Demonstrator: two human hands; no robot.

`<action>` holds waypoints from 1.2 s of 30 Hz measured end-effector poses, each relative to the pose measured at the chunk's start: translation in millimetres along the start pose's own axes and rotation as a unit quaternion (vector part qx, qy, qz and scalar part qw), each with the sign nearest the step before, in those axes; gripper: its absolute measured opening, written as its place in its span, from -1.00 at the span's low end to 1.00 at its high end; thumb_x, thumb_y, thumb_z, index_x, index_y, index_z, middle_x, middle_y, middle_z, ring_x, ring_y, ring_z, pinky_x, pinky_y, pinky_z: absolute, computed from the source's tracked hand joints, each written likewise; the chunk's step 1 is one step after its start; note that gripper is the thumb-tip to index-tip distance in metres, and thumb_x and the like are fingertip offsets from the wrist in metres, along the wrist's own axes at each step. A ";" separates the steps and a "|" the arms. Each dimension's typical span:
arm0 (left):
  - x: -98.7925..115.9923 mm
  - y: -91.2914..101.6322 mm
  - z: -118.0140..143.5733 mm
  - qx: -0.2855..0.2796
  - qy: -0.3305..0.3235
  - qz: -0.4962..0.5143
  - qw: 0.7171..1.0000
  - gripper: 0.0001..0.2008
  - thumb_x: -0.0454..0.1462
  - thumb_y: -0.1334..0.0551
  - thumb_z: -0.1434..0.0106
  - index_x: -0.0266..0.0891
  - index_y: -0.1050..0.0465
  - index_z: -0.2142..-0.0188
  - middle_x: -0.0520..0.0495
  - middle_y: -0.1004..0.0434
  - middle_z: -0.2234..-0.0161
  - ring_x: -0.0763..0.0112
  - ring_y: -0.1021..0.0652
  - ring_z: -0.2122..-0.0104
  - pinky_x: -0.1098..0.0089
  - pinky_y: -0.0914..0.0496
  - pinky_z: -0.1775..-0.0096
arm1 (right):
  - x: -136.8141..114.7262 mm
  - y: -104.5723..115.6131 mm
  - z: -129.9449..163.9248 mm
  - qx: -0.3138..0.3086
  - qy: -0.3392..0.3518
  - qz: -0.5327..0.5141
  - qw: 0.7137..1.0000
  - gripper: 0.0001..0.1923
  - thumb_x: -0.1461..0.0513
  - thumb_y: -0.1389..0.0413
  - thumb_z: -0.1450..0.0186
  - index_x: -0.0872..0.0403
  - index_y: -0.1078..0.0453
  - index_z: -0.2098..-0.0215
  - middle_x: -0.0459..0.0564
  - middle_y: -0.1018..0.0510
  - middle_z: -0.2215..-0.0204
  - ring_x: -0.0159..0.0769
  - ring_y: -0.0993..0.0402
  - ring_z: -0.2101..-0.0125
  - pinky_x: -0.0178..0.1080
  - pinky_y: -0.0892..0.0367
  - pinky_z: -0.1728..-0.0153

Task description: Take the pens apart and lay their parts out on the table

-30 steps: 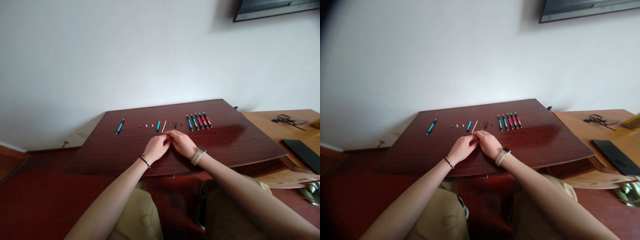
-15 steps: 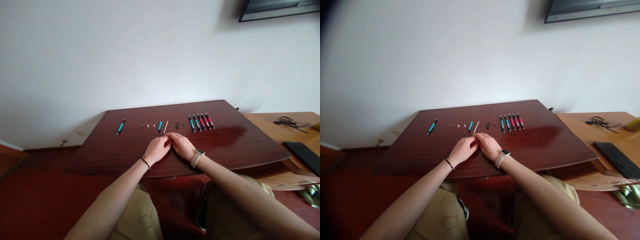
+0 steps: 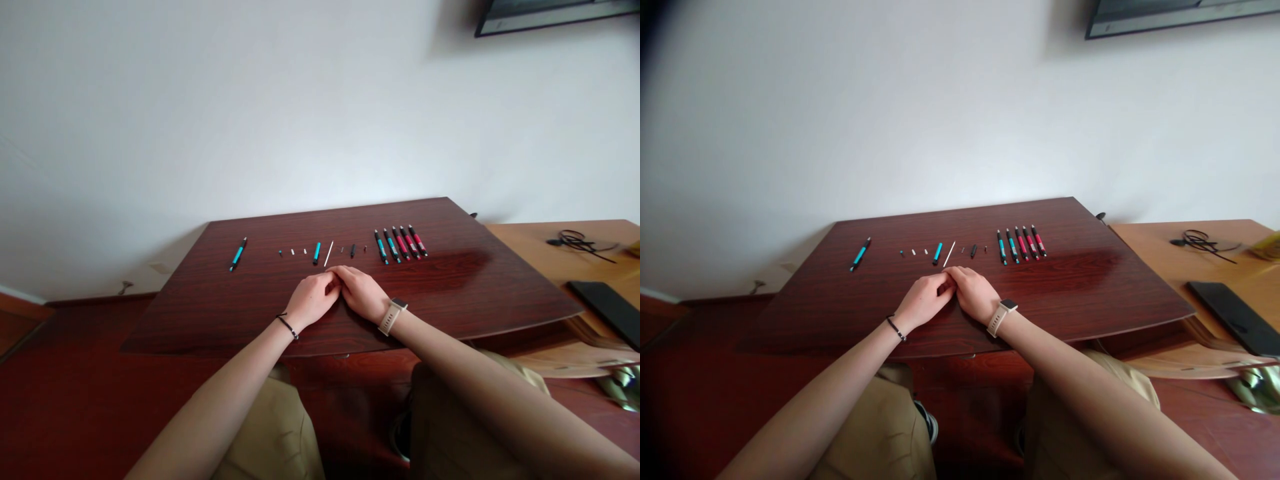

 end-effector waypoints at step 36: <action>-0.5 -4.1 -10.0 0.007 0.001 0.014 1.000 -0.82 -0.26 -0.21 -0.45 -0.16 -0.61 0.22 -0.13 -0.73 0.25 0.21 -0.66 0.31 0.34 -0.35 0.25 | 12.4 6.7 -9.8 -0.009 0.014 0.007 1.000 -0.50 0.49 0.01 -0.32 0.06 -0.44 -0.14 0.10 -0.64 0.03 -0.09 -0.56 0.00 -0.09 -0.44 -0.11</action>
Point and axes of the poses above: each hand's wrist, its own z-axis away from the middle knuckle, its own y-axis out of the back of the hand, x = y × z, the point moved 1 cm from there along -z, towards the middle knuckle
